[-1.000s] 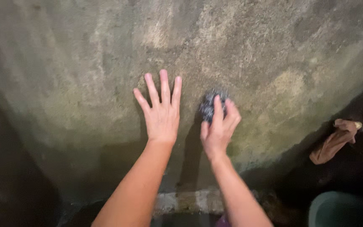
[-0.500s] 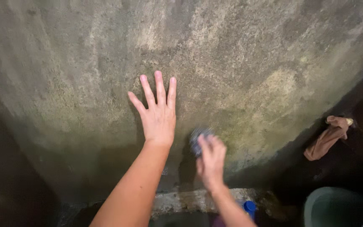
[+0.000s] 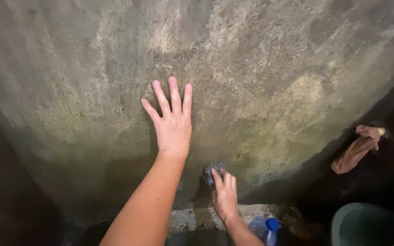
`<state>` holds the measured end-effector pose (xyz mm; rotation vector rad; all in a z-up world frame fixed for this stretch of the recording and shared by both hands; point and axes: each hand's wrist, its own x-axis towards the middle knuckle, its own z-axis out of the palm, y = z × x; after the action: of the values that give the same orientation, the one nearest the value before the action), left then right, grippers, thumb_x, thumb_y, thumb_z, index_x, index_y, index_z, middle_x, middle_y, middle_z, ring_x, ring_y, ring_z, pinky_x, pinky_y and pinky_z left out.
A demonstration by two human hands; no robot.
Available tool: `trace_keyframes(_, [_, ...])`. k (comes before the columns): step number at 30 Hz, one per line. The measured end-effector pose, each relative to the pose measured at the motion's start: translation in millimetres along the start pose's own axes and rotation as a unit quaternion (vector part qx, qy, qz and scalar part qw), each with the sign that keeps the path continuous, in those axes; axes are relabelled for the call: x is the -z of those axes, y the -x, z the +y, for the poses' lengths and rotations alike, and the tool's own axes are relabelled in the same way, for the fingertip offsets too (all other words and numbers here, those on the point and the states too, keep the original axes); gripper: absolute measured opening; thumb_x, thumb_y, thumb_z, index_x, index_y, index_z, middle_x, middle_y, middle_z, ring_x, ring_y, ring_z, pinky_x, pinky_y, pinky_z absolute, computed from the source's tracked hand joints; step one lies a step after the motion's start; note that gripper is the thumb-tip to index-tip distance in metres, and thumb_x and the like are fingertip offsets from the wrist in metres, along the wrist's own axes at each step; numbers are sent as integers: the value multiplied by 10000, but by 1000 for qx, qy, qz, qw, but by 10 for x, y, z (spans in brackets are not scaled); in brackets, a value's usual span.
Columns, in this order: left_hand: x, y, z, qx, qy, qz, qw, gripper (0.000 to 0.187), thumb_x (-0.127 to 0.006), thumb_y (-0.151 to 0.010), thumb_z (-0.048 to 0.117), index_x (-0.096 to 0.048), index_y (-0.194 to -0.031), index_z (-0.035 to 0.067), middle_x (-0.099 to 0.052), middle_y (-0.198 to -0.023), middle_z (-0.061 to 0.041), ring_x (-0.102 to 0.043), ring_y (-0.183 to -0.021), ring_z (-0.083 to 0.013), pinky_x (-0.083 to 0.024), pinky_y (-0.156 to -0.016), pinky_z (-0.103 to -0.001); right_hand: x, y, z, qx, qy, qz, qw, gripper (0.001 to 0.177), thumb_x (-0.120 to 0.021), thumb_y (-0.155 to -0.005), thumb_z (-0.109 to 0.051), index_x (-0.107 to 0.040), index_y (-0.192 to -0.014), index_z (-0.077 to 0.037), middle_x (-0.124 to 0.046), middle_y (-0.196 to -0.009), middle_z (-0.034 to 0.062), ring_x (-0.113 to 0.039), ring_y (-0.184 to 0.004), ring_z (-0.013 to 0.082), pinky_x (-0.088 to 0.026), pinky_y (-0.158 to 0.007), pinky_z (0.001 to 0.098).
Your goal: The person scrubs a concrete wall with a steel wool pad, repeatedly wetting it with water from a plastic bottle and a small cup. They focus on a vertical seam and lower sections of the wall, occasionally rinsing the pad in a basin.
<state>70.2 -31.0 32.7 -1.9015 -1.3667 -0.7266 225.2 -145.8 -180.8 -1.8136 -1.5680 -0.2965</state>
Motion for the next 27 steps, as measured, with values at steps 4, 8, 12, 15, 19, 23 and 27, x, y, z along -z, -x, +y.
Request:
trace_keyframes(4, [132,55,-37,-14,49,-5,999,846,-594,-922,153,-204,-1672,189,-117,-1705,-221,-131,-1518,-531,-172,-1146,-753,176,97,-65,-38,-54,1,998,788,-687,-657,89,-522,-1408,-82,-466,-1401,215,-427,-1284,421,-369,-1098,467])
trace_keyframes(8, [189,326,53,-64,114,12,991,821,-583,-901,100,-250,-1648,172,-167,-1689,-208,-165,-1548,-415,-159,-1176,-719,457,173,-130,-74,-86,37,993,795,-684,-659,76,-528,-1421,-85,-465,-1406,212,-436,-1292,415,-377,-1110,456])
trace_keyframes(12, [203,772,403,-128,273,-3,954,790,-568,-864,66,-299,-1601,161,-196,-1671,-182,-183,-1544,-356,-158,-1162,-733,863,300,-83,-57,-48,52,996,793,-685,-662,61,-525,-1428,-69,-460,-1411,235,-427,-1299,437,-364,-1121,468])
trace_keyframes(15, [200,1007,661,-158,286,-23,945,794,-566,-867,57,-303,-1606,178,-205,-1671,-176,-191,-1545,-342,-167,-1167,-714,1161,480,-76,-63,-21,56,996,787,-674,-669,59,-524,-1431,-68,-461,-1414,241,-428,-1300,443,-374,-1115,466])
trace_keyframes(19, [205,1172,901,-181,293,-21,939,788,-583,-869,79,-309,-1600,197,-217,-1671,-163,-203,-1544,-332,-181,-1173,-697,1427,613,-44,-75,16,67,995,773,-665,-678,60,-536,-1429,-68,-467,-1421,243,-438,-1300,439,-379,-1123,466])
trace_keyframes(23, [216,1270,900,-182,357,-58,914,852,-697,-822,159,-311,-1581,177,-230,-1650,-174,-227,-1533,-341,-206,-1181,-676,1556,486,34,-55,45,78,994,775,-679,-669,44,-533,-1425,-46,-466,-1408,250,-431,-1286,450,-378,-1106,480])
trace_keyframes(27, [263,1319,806,-163,382,-131,900,986,-819,-747,242,-290,-1574,161,-232,-1627,-205,-238,-1507,-365,-248,-1160,-630,1657,248,127,-73,59,87,992,749,-680,-678,43,-547,-1411,-32,-472,-1396,250,-435,-1280,451,-388,-1100,479])
